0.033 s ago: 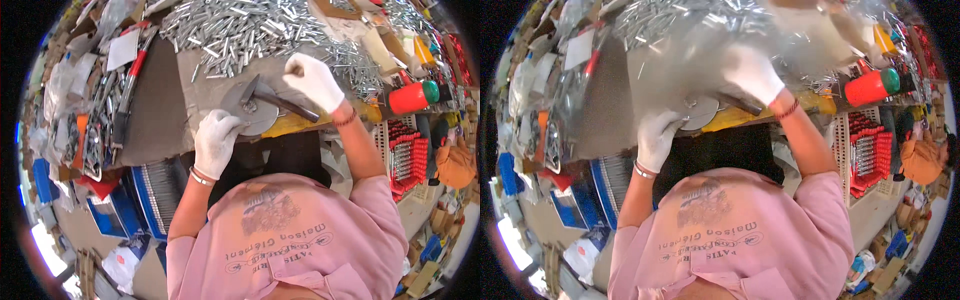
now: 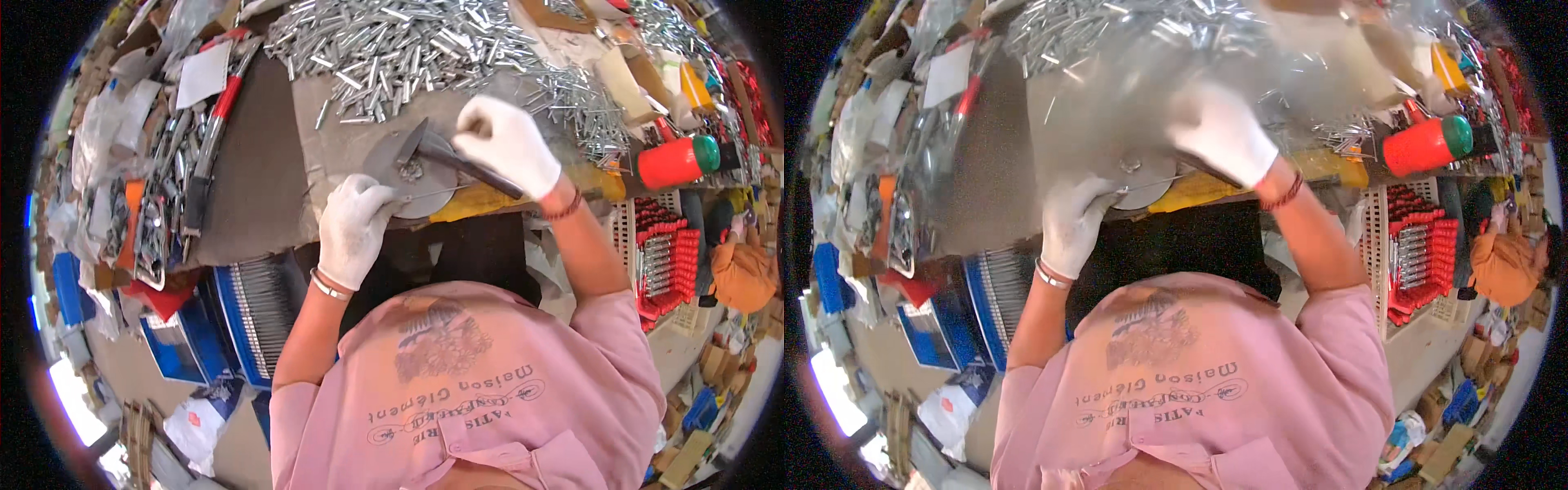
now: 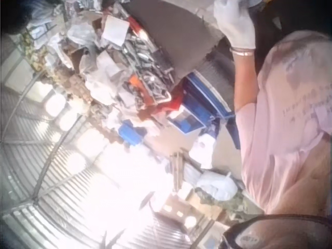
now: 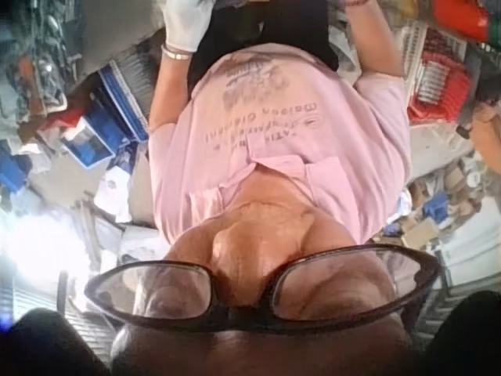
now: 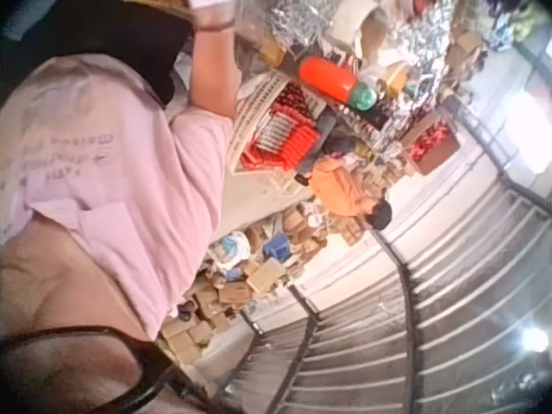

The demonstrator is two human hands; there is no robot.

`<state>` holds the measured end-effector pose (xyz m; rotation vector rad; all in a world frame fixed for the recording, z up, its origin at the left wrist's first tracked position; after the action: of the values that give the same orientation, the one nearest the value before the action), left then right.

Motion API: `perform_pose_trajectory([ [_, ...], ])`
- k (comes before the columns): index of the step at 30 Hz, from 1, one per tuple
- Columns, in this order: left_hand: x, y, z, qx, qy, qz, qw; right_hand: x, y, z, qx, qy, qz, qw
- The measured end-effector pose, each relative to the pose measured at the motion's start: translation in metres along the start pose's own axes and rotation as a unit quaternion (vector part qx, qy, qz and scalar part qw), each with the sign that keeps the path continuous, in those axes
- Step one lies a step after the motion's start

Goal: Assembling metal pegs into a circular metal base at a workshop station.

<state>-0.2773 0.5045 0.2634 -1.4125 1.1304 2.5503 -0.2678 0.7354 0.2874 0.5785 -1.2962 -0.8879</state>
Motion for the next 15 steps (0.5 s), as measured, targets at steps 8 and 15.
perform_pose_trajectory([
  [8, -0.001, 0.001, -0.001, -0.011, -0.019, -0.026, 0.999, 0.079, -0.042, -0.044, -0.046, 0.125, 0.023, 0.991],
  [15, 0.002, 0.0, -0.004, -0.011, 0.002, -0.025, 1.0, 0.085, -0.044, -0.047, -0.048, 0.145, -0.011, 0.988],
])
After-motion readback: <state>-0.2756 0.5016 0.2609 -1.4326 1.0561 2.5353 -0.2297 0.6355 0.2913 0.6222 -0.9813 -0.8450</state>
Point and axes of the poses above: each hand's wrist, its own z-axis towards the middle knuckle, its own y-axis out of the back of the hand, x = y × z, the point moved 10 cm from there along z, towards the middle knuckle, and after that the axes turned 9 degrees about -z, right-handed, at the moved point
